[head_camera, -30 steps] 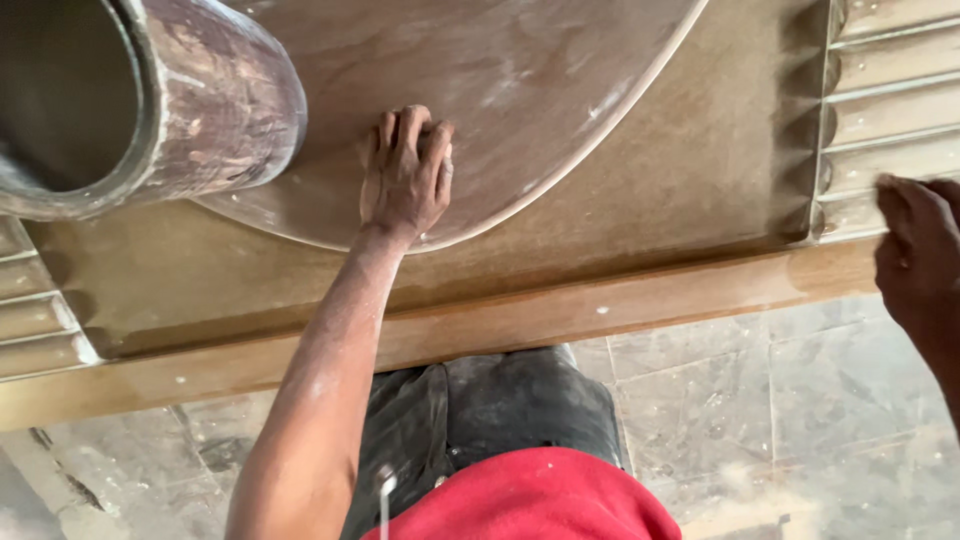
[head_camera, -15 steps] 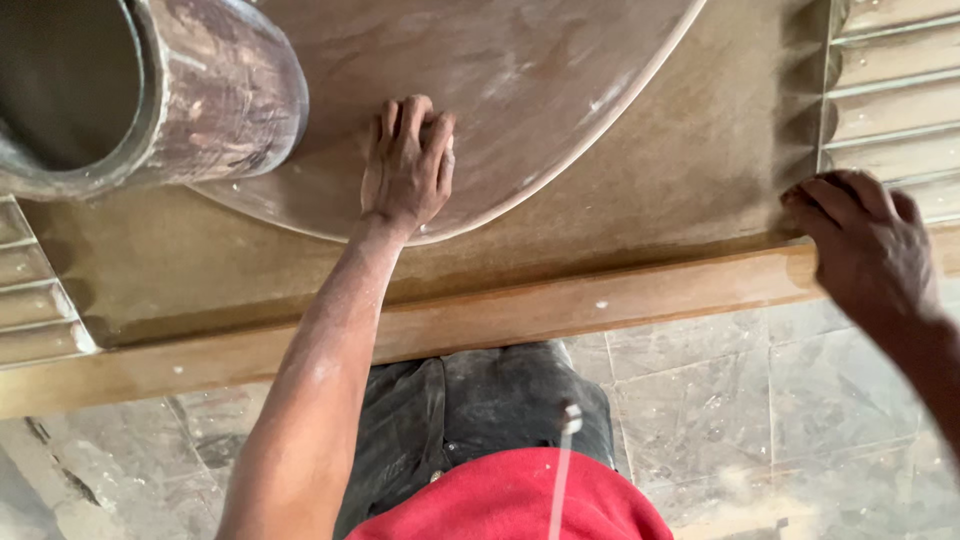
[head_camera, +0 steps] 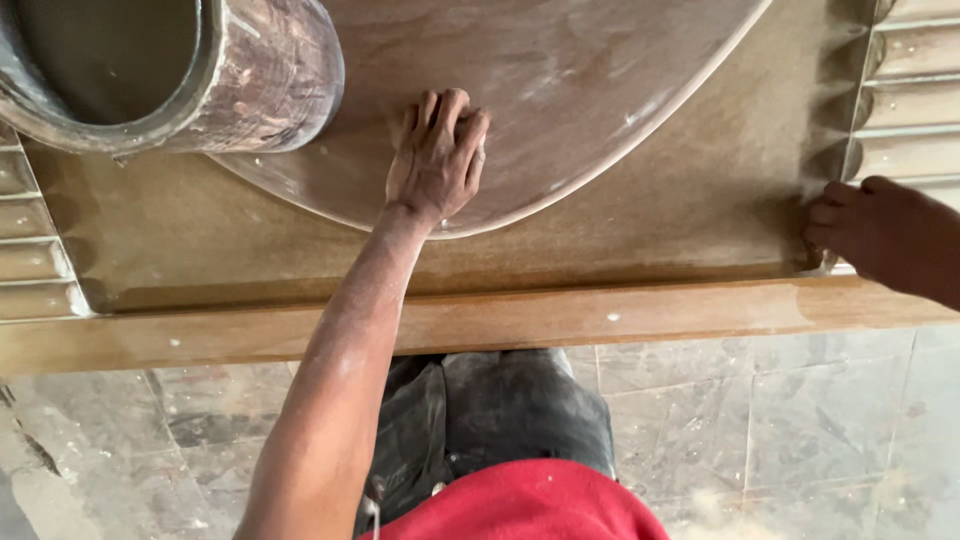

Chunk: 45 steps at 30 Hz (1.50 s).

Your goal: The person polishes the decorative panels of a wooden door using a cloth and then applies a finish to the wood surface with their hands after dipping them into a container of liquid.

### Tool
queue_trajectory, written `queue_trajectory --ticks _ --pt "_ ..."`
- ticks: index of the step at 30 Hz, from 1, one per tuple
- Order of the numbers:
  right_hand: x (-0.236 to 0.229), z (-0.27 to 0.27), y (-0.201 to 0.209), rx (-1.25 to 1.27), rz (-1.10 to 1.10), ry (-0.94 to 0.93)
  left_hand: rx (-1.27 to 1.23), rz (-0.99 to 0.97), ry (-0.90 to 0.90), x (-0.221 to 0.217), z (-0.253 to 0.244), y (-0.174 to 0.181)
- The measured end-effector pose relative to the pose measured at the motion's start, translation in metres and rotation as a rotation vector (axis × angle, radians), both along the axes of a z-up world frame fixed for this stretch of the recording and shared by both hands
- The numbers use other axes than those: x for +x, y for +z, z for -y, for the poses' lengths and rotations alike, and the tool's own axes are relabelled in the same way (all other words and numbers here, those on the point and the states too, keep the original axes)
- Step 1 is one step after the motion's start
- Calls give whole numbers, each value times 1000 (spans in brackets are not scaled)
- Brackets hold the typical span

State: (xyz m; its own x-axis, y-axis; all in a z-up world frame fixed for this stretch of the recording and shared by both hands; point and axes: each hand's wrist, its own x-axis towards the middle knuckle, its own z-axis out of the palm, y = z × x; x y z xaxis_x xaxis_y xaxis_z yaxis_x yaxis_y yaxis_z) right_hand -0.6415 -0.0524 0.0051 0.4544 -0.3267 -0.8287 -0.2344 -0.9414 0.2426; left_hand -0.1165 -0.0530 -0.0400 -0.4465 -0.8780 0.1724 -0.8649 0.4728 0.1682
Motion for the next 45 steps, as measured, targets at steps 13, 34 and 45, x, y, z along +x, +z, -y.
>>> queue_trajectory --ticks 13,34,45 --pt "-1 -44 12 -351 152 -103 51 -7 7 -3 -3 6" --pt "6 126 -11 -635 266 95 89 0 30 -4 1 15" --pt "5 73 7 -239 312 -12 33 39 -125 -34 46 -23"
